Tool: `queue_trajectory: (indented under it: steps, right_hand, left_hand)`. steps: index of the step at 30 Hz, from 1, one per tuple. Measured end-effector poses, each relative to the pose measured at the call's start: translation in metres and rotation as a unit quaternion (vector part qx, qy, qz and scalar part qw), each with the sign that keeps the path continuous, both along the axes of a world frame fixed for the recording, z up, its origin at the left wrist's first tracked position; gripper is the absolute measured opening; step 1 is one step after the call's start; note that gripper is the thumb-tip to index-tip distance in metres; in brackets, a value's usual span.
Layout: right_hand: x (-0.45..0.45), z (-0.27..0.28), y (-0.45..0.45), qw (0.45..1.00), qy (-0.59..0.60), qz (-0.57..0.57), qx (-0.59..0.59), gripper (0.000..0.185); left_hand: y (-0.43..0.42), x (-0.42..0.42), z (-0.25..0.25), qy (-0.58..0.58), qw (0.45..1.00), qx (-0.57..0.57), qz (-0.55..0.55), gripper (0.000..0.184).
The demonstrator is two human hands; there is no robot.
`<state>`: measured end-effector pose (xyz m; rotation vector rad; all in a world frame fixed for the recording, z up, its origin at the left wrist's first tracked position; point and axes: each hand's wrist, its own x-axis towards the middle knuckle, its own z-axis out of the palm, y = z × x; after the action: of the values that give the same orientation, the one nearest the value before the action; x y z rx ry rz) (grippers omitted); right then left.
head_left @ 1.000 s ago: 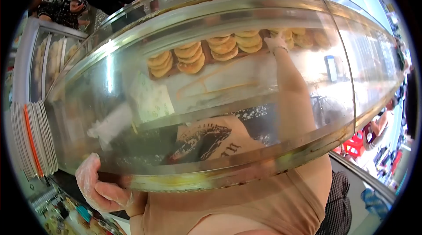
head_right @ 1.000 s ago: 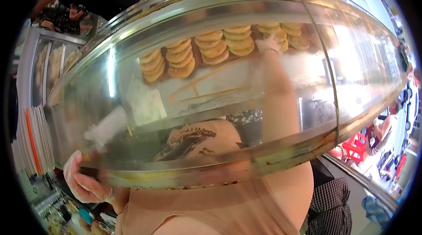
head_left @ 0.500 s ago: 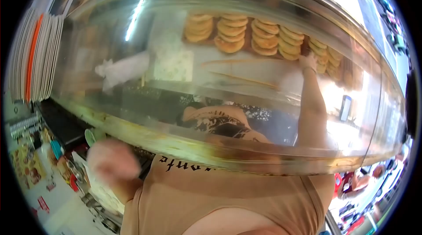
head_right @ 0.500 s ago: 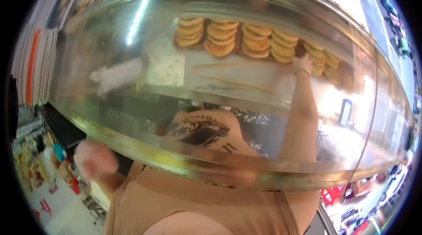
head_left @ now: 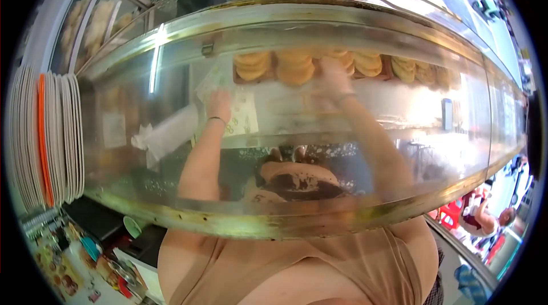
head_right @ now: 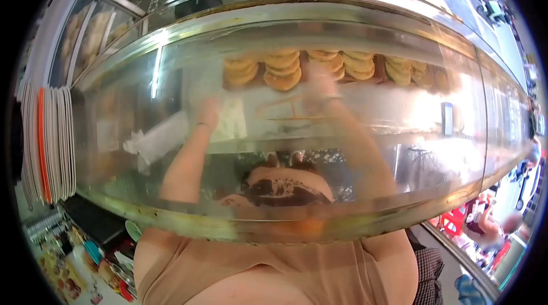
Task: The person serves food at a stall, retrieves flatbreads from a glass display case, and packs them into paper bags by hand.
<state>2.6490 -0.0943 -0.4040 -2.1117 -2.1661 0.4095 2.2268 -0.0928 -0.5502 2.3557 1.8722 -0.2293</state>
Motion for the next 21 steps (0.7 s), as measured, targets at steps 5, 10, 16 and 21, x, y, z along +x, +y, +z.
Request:
queue_trajectory:
  steps: [5, 10, 16, 21]
  right_hand:
    - [-0.144, -0.006, 0.01, 0.985, -0.008, 0.168, 0.037, 0.043]
    - [-0.148, -0.013, 0.013, 0.997, 0.028, 0.053, -0.053, 0.042]
    - [-0.064, -0.009, 0.015, 0.964, 0.173, -0.165, 0.115, 0.055]
    - [0.101, 0.014, 0.006, 0.932, 0.165, -0.321, -0.015, 0.042]
  left_hand:
    - [0.021, 0.011, -0.01, -0.114, 0.985, -0.084, 0.102, 0.041]
    - [0.023, -0.016, -0.009, -0.05, 0.987, -0.013, -0.154, 0.037]
    - [0.021, 0.029, 0.109, 0.032, 0.991, -0.102, -0.086, 0.03]
    - [0.018, 0.003, 0.085, -0.052, 0.998, -0.032, 0.034, 0.022]
